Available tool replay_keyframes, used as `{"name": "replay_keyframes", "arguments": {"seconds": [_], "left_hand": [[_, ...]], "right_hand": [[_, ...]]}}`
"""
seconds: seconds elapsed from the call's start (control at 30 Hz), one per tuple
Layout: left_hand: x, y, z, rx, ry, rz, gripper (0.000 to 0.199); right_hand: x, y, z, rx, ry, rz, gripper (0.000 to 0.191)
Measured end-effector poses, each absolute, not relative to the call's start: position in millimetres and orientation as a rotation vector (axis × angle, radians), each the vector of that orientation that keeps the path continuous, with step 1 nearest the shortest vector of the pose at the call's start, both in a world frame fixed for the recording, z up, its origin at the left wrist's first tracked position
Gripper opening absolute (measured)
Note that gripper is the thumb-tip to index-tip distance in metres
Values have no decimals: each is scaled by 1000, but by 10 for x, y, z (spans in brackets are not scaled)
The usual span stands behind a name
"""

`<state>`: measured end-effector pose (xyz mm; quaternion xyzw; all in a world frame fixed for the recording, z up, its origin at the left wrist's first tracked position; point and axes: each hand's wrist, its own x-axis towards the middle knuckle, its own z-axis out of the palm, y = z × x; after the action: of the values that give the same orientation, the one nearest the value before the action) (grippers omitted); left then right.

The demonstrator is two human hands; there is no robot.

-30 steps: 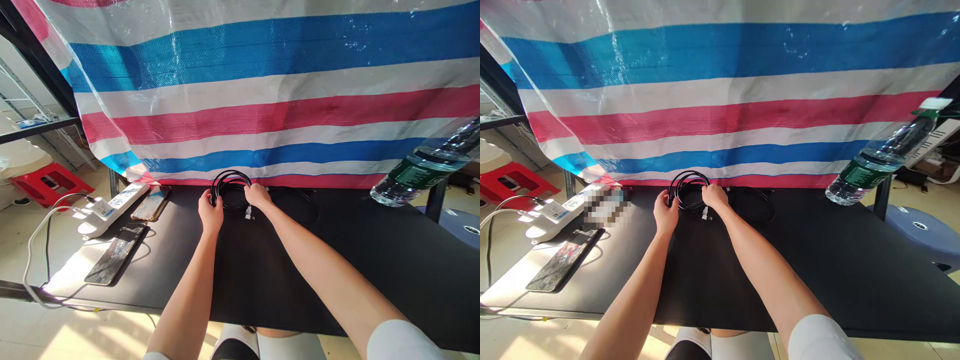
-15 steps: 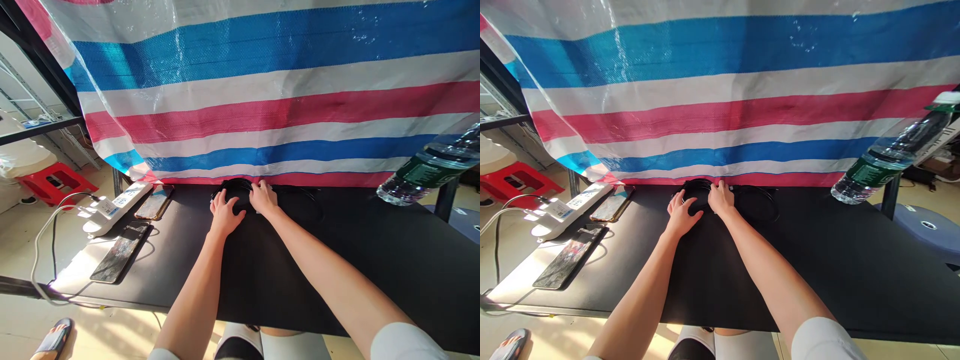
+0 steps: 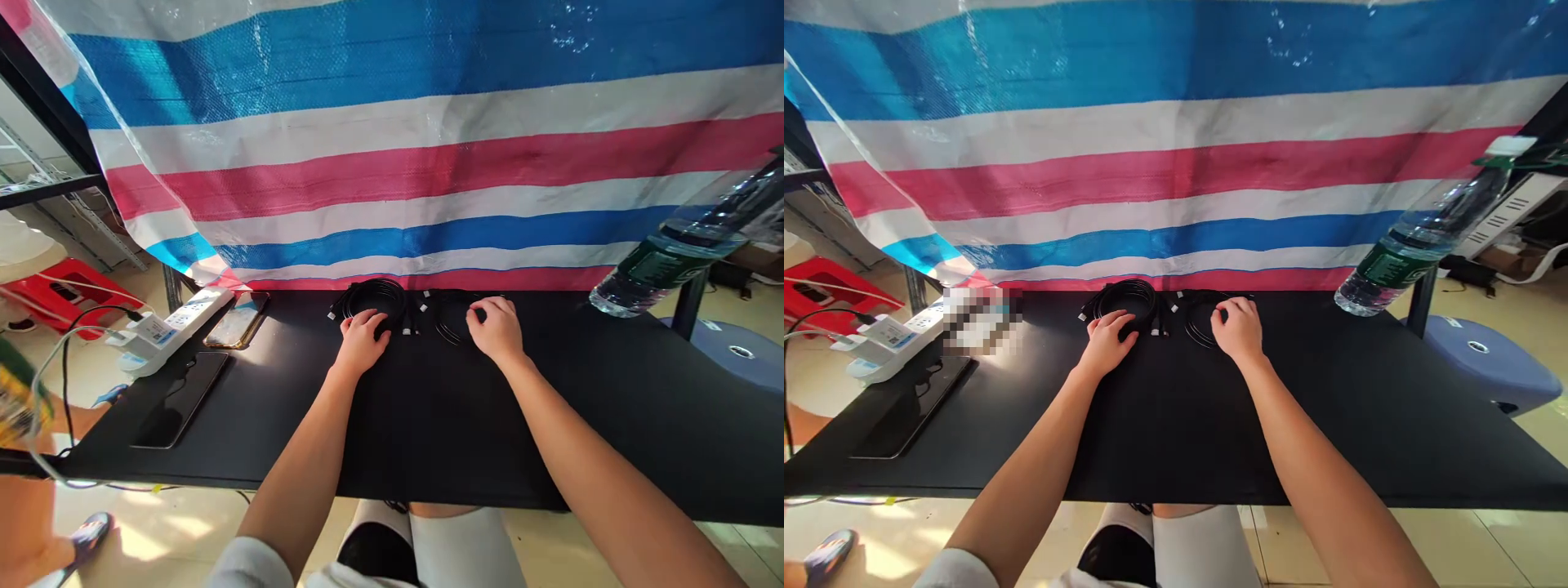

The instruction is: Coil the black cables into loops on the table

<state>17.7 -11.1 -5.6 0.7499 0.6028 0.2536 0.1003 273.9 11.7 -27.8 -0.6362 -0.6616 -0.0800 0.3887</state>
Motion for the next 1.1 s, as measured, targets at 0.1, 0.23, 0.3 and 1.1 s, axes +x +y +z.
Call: {"name": "replay_keyframes", "arguments": {"seconds": [0.1, 0.23, 0.3, 1.1], "left_hand": [[191, -136, -49, 2201, 1804, 772, 43], [197, -150, -55, 2156, 1847, 808, 46], [198, -148, -63, 2138, 1864, 811, 46], [246, -198, 33, 2119, 2008, 753, 33]], "right_hand": [[2966, 45, -272, -1887, -1521, -156, 22], [3091, -29, -199, -2271, -1402, -31, 36], [3089, -48, -167, -2368, -1426, 9, 34], [3277, 56, -218, -1839, -895, 498, 23]]}}
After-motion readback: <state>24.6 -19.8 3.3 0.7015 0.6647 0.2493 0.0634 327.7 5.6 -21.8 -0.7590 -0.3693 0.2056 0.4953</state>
